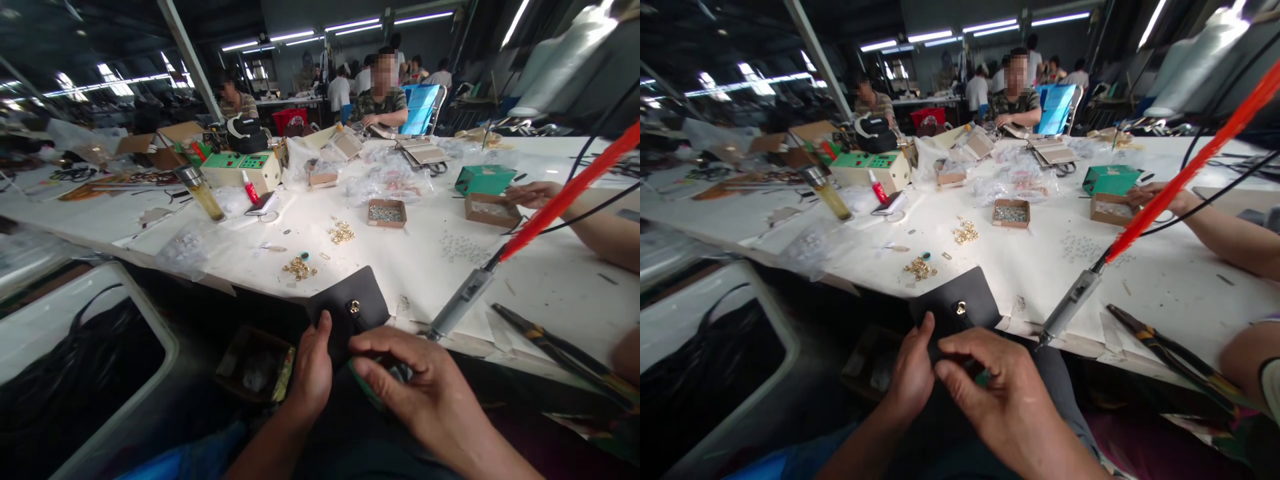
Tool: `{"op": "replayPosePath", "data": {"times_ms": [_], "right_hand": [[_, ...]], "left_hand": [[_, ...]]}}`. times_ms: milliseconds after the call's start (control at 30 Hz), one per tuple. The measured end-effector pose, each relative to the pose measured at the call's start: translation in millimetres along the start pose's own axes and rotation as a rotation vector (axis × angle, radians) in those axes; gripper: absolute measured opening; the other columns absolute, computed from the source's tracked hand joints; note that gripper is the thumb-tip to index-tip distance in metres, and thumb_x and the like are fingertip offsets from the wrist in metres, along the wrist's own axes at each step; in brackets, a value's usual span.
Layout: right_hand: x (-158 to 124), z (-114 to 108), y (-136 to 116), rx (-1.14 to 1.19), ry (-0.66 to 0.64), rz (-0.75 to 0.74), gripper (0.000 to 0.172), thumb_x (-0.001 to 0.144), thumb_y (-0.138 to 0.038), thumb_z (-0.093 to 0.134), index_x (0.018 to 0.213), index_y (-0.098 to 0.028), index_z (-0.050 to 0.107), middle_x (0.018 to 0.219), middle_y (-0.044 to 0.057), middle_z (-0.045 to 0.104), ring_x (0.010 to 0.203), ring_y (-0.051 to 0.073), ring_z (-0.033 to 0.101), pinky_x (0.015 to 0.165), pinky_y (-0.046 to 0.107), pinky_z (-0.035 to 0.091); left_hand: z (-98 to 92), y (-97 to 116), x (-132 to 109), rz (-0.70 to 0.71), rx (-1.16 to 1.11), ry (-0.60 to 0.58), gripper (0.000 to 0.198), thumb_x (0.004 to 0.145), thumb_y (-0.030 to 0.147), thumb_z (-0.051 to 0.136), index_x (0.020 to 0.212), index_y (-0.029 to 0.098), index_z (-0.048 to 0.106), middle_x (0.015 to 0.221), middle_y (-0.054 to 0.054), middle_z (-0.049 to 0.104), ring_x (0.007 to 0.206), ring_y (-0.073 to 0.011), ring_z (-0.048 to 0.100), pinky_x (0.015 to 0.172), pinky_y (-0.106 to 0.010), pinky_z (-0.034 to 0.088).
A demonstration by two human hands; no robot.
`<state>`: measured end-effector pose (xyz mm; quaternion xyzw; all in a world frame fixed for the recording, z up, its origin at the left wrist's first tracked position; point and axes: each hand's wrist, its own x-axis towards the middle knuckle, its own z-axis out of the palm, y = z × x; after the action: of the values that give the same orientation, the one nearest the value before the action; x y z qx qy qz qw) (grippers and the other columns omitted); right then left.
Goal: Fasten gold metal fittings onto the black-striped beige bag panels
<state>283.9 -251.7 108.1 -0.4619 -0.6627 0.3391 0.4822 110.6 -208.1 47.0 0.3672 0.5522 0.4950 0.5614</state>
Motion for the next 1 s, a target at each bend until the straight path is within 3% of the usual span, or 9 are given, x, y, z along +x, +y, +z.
{"op": "replayPosePath", "data": {"times_ms": [100, 233, 400, 567, 700, 800, 933, 1000], "right_hand": [[10, -15, 19, -0.21, 0.186, 0.007, 0.021, 0.095, -0.035, 0.076, 0.114, -0.027, 0.076, 0.108, 0.004, 0.075, 0.087, 0.018, 0.071, 0.074, 0.029, 0.057], [18, -12, 49, -0.204, 0.151, 0.036, 0.018, 0.097, -0.037, 0.073, 0.11, -0.025, 0.078, 0.105, 0.006, 0.074, 0.09, 0.021, 0.07, 0.076, 0.032, 0.056], [14, -1, 53, -0.058, 0.177, 0.045, 0.011, 0.095, -0.032, 0.076, 0.089, -0.023, 0.075, 0.089, 0.002, 0.072, 0.081, 0.018, 0.068, 0.076, 0.03, 0.054], [13, -5, 56, 0.003, 0.105, -0.032, 0.01, 0.099, -0.03, 0.071, 0.102, -0.025, 0.08, 0.098, 0.004, 0.075, 0.09, 0.018, 0.071, 0.08, 0.029, 0.057], [15, -12, 58, -0.04, 0.016, -0.079, 0.014, 0.102, -0.03, 0.067, 0.103, -0.024, 0.08, 0.098, 0.006, 0.074, 0.088, 0.019, 0.072, 0.077, 0.03, 0.059], [19, -21, 56, -0.073, -0.089, -0.103, 0.019, 0.104, -0.033, 0.063, 0.105, -0.023, 0.079, 0.099, 0.008, 0.074, 0.088, 0.02, 0.071, 0.078, 0.032, 0.059], [31, -34, 51, -0.106, -0.334, -0.136, 0.026, 0.108, -0.035, 0.055, 0.106, -0.024, 0.078, 0.095, 0.007, 0.072, 0.085, 0.019, 0.069, 0.074, 0.031, 0.057], [36, -35, 49, -0.1, -0.364, -0.123, 0.025, 0.107, -0.035, 0.056, 0.106, -0.025, 0.078, 0.093, 0.005, 0.071, 0.085, 0.018, 0.068, 0.075, 0.03, 0.057]], "left_hand": [[5.6, 11, -4, 0.048, 0.037, -0.042, 0.054, 0.095, 0.063, 0.065, 0.118, 0.016, 0.078, 0.129, -0.012, 0.075, 0.131, -0.0314, 0.062, 0.112, -0.036, 0.046], [9.5, 17, -11, 0.07, 0.061, -0.118, 0.054, 0.096, 0.063, 0.063, 0.117, 0.016, 0.079, 0.124, -0.011, 0.077, 0.123, -0.0307, 0.067, 0.107, -0.034, 0.05], [6.6, 14, -13, 0.072, 0.087, -0.117, 0.054, 0.097, 0.062, 0.061, 0.116, 0.015, 0.079, 0.121, -0.01, 0.078, 0.119, -0.0301, 0.068, 0.104, -0.033, 0.051], [4.3, 15, -10, 0.057, 0.037, -0.183, 0.05, 0.099, 0.059, 0.061, 0.114, 0.016, 0.079, 0.12, -0.009, 0.078, 0.115, -0.0287, 0.069, 0.102, -0.032, 0.051], [1.5, 17, -7, 0.005, 0.002, -0.18, 0.046, 0.094, 0.058, 0.068, 0.105, 0.015, 0.08, 0.107, -0.009, 0.081, 0.107, -0.0292, 0.071, 0.092, -0.031, 0.053], [-1.9, 19, -5, -0.018, 0.0, -0.218, 0.045, 0.092, 0.058, 0.071, 0.096, 0.014, 0.08, 0.097, -0.008, 0.081, 0.097, -0.0279, 0.072, 0.084, -0.029, 0.053], [-5.2, 24, 0, -0.062, 0.038, -0.264, 0.044, 0.088, 0.057, 0.077, 0.081, 0.014, 0.078, 0.081, -0.006, 0.077, 0.081, -0.0234, 0.07, 0.073, -0.028, 0.051], [-4.5, 28, 2, -0.094, -0.006, -0.26, 0.041, 0.086, 0.054, 0.08, 0.079, 0.014, 0.078, 0.08, -0.006, 0.077, 0.08, -0.0232, 0.071, 0.073, -0.028, 0.052]]}}
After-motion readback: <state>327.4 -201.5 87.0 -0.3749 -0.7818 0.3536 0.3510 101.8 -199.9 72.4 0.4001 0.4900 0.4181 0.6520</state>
